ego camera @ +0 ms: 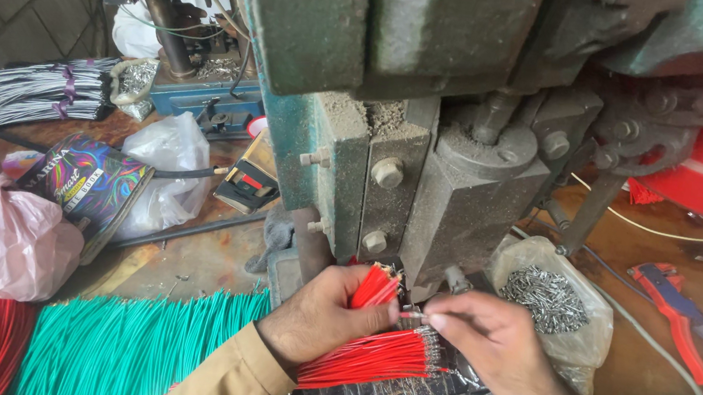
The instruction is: The person holds a bundle of red wires and inserts the stripped end of one wire with a metal terminal into a bench-mounted crimping press, operates the press to crimp the terminal onto the wire, and places the finished wire back with the bundle, repeating the cycle. A container of loose metal terminals sits beside the press for picking.
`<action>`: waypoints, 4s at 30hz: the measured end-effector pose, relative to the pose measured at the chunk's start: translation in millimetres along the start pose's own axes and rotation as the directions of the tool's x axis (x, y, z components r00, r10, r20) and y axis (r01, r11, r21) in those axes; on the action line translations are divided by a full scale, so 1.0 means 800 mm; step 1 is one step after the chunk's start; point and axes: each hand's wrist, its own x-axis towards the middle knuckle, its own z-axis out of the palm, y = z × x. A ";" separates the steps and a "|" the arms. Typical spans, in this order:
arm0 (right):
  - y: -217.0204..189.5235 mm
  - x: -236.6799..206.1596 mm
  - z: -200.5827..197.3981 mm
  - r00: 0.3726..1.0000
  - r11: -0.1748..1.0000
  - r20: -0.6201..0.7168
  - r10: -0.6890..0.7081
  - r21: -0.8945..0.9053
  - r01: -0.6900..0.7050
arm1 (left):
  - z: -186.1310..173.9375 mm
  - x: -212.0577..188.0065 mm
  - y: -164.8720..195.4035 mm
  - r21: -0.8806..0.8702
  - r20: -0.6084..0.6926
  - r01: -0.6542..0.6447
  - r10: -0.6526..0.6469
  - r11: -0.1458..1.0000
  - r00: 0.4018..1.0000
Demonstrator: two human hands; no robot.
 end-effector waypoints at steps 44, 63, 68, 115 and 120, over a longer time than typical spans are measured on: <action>0.008 0.009 -0.004 0.996 0.995 -0.002 0.087 -0.039 -0.087 | -0.002 0.006 -0.006 0.040 -0.013 0.031 -0.030 0.999 0.999; -0.013 -0.035 -0.042 0.989 0.647 0.095 -0.117 -0.748 0.149 | -0.004 -0.002 0.014 0.167 -0.013 0.047 -0.046 0.985 0.999; -0.023 -0.034 -0.030 0.968 0.547 0.175 -0.178 -0.800 0.245 | -0.006 -0.002 0.007 0.030 0.036 0.000 -0.001 1.000 0.999; 0.012 0.017 0.013 0.995 0.993 -0.094 -0.019 -0.118 0.007 | -0.002 0.010 -0.008 -0.006 -0.008 0.046 -0.046 0.999 0.999; -0.018 -0.008 -0.011 1.000 0.996 0.003 -0.015 -0.083 0.016 | -0.003 0.002 -0.008 -0.005 0.075 -0.057 0.057 0.998 0.996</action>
